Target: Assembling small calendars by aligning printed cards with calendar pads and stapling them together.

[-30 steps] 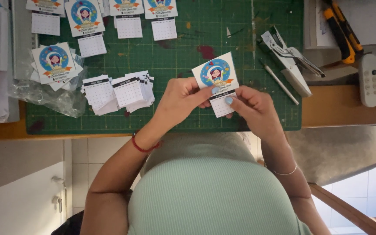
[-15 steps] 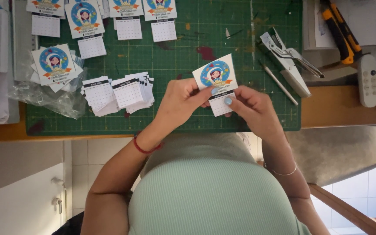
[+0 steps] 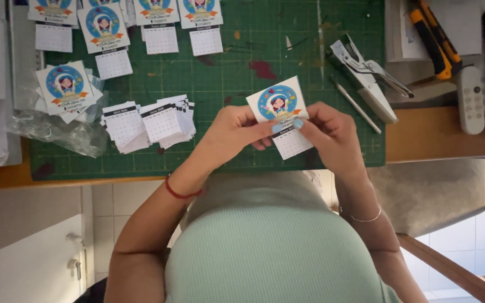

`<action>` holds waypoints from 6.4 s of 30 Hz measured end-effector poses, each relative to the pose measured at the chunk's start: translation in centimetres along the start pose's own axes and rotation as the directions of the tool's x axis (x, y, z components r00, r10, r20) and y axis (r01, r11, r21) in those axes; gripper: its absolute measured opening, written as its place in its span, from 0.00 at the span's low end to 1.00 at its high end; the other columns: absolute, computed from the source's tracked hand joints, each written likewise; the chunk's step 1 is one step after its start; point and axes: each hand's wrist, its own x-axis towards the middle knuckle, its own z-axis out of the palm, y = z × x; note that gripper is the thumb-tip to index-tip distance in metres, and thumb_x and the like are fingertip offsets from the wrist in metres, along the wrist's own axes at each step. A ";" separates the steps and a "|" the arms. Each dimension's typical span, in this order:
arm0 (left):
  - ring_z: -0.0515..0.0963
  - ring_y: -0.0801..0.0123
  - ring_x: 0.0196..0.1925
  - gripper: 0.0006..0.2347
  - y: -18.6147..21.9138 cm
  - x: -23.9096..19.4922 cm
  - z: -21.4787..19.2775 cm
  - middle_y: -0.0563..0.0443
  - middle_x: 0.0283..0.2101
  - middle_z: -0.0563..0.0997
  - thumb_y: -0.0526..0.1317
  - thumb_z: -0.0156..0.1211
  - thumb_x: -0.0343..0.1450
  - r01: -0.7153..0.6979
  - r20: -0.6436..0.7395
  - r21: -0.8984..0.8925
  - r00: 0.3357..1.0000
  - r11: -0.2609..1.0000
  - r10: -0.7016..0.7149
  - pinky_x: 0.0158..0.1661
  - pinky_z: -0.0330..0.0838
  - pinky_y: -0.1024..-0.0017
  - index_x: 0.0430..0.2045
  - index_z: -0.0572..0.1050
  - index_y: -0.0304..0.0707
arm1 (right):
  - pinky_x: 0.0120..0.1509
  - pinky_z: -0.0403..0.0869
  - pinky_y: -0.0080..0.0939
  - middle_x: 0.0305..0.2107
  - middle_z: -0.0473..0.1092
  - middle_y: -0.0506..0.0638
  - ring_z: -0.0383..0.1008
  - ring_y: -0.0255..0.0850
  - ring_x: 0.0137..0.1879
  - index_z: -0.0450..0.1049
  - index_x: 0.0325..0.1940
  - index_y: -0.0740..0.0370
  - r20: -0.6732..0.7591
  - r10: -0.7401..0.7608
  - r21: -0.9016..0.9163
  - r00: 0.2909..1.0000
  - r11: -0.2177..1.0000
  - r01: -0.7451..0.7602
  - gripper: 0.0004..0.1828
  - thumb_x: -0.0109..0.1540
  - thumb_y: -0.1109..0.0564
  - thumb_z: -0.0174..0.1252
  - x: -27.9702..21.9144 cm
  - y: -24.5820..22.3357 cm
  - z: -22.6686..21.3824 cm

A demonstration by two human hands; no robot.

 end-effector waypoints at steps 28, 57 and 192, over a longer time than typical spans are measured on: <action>0.81 0.77 0.27 0.10 3.8 -0.3 -1.4 0.52 0.30 0.88 0.42 0.65 0.74 0.069 -0.204 0.380 0.979 0.922 0.011 0.26 0.77 0.76 0.37 0.86 0.35 | 0.47 0.75 0.66 0.53 0.77 0.69 0.74 0.68 0.52 0.71 0.73 0.65 0.072 -0.047 -0.977 0.996 0.198 0.080 0.29 0.71 0.48 0.59 4.4 2.2 -11.9; 0.79 0.74 0.25 0.06 4.4 -1.1 -1.3 0.46 0.22 0.79 0.34 0.65 0.77 -0.299 -0.316 0.104 0.894 0.949 0.316 0.30 0.80 0.75 0.32 0.83 0.28 | 0.58 0.74 0.54 0.50 0.68 0.62 0.73 0.51 0.53 0.68 0.69 0.79 0.349 -0.045 0.234 0.936 0.971 -0.040 0.40 0.57 0.54 0.70 -3.9 5.5 -6.2; 0.62 0.84 0.24 0.05 16.9 -3.1 -14.4 0.66 0.35 0.79 0.44 0.61 0.81 0.258 -0.595 0.642 0.761 0.722 0.257 0.25 0.55 0.81 0.36 0.75 0.52 | 0.58 0.73 0.41 0.46 0.73 0.50 0.73 0.39 0.50 0.67 0.63 0.59 -0.254 -0.209 -0.155 0.944 0.972 0.174 0.21 0.68 0.57 0.63 -1.1 2.2 0.8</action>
